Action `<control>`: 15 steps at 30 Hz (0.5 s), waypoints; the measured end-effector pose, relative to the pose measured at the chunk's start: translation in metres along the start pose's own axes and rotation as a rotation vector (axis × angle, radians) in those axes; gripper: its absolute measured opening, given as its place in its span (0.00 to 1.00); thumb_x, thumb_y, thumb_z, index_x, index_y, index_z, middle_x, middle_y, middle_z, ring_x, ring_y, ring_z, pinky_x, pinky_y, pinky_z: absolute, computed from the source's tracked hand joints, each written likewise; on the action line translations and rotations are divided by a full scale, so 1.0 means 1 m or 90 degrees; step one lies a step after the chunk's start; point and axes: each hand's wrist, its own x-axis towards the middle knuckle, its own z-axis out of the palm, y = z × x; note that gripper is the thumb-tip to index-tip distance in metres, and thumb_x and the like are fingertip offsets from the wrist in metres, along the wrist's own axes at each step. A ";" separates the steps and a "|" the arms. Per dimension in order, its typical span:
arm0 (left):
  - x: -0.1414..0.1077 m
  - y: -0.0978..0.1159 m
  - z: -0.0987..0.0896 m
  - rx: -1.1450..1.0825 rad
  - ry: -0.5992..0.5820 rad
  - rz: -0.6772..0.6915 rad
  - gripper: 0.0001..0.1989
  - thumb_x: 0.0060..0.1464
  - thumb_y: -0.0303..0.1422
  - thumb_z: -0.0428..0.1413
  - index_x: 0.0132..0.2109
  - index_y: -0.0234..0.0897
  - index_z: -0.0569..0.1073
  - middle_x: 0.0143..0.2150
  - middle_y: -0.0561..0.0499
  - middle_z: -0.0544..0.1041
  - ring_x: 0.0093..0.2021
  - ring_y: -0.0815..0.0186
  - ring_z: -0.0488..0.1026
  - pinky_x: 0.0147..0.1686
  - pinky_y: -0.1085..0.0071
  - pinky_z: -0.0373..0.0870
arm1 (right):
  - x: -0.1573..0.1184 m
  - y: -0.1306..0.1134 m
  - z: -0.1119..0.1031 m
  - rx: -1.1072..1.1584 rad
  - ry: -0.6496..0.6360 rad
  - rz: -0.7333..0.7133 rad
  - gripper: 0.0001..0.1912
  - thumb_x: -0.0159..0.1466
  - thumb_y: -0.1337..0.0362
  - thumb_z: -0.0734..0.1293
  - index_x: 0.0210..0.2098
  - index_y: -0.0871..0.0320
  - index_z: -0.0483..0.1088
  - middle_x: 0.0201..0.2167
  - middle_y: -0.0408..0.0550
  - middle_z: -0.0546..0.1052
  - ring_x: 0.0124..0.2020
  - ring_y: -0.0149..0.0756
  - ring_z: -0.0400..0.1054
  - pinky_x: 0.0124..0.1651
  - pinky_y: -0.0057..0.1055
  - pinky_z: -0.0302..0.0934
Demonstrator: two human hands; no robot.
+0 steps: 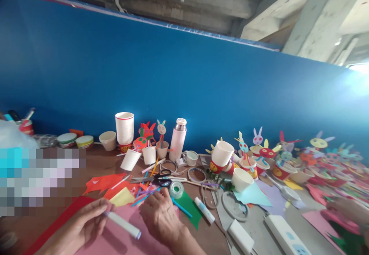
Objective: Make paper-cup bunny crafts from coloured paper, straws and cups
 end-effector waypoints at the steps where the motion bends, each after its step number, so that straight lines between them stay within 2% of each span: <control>1: -0.001 0.000 0.000 -0.010 0.004 -0.006 0.14 0.29 0.30 0.70 0.27 0.33 0.76 0.24 0.53 0.77 0.18 0.75 0.68 0.18 0.79 0.69 | 0.001 -0.002 -0.003 0.036 0.001 0.030 0.03 0.61 0.68 0.64 0.34 0.53 0.67 0.31 0.42 0.74 0.34 0.36 0.65 0.40 0.35 0.52; 3: -0.002 -0.003 0.001 -0.028 0.009 -0.013 0.13 0.30 0.28 0.70 0.28 0.34 0.76 0.24 0.53 0.77 0.18 0.75 0.68 0.19 0.79 0.69 | 0.003 -0.010 -0.009 0.129 -0.003 0.057 0.14 0.60 0.64 0.65 0.46 0.51 0.64 0.35 0.43 0.75 0.36 0.37 0.66 0.43 0.35 0.53; 5: -0.003 -0.008 0.004 -0.023 -0.017 -0.010 0.10 0.35 0.29 0.68 0.27 0.34 0.75 0.25 0.52 0.78 0.18 0.75 0.68 0.19 0.79 0.68 | 0.003 -0.021 -0.015 0.212 -0.021 0.025 0.26 0.60 0.58 0.65 0.56 0.52 0.56 0.37 0.44 0.75 0.36 0.37 0.68 0.47 0.36 0.54; 7: -0.004 -0.012 0.007 0.012 -0.059 -0.008 0.08 0.41 0.31 0.66 0.25 0.34 0.74 0.22 0.53 0.76 0.17 0.75 0.66 0.19 0.80 0.66 | 0.003 -0.032 -0.020 0.258 -0.025 -0.013 0.29 0.62 0.51 0.62 0.59 0.52 0.53 0.38 0.45 0.75 0.38 0.37 0.68 0.51 0.38 0.53; 9: -0.003 -0.015 0.008 0.060 -0.093 0.007 0.10 0.43 0.34 0.64 0.24 0.34 0.72 0.17 0.55 0.71 0.16 0.75 0.65 0.19 0.80 0.64 | 0.003 -0.038 -0.024 0.282 0.001 -0.040 0.23 0.65 0.48 0.55 0.55 0.50 0.60 0.38 0.45 0.76 0.38 0.37 0.69 0.52 0.39 0.54; 12: 0.000 -0.014 0.004 0.193 -0.104 0.050 0.13 0.44 0.41 0.61 0.26 0.35 0.71 0.14 0.56 0.68 0.13 0.75 0.60 0.13 0.81 0.55 | 0.005 -0.032 -0.032 0.376 0.000 -0.031 0.20 0.67 0.49 0.52 0.45 0.50 0.70 0.34 0.44 0.78 0.34 0.35 0.71 0.44 0.34 0.60; 14: 0.002 -0.012 -0.001 0.298 -0.085 0.098 0.16 0.46 0.46 0.58 0.27 0.35 0.70 0.12 0.57 0.65 0.11 0.76 0.54 0.11 0.81 0.48 | 0.006 -0.021 -0.037 0.493 -0.005 0.045 0.20 0.67 0.51 0.54 0.42 0.53 0.72 0.30 0.45 0.78 0.31 0.34 0.71 0.38 0.30 0.63; 15: 0.003 -0.012 -0.003 0.342 -0.063 0.119 0.17 0.46 0.47 0.58 0.28 0.35 0.70 0.11 0.59 0.62 0.11 0.77 0.51 0.11 0.81 0.45 | 0.007 -0.015 -0.038 0.554 0.022 0.099 0.20 0.67 0.51 0.55 0.42 0.54 0.72 0.27 0.45 0.77 0.29 0.34 0.71 0.35 0.30 0.64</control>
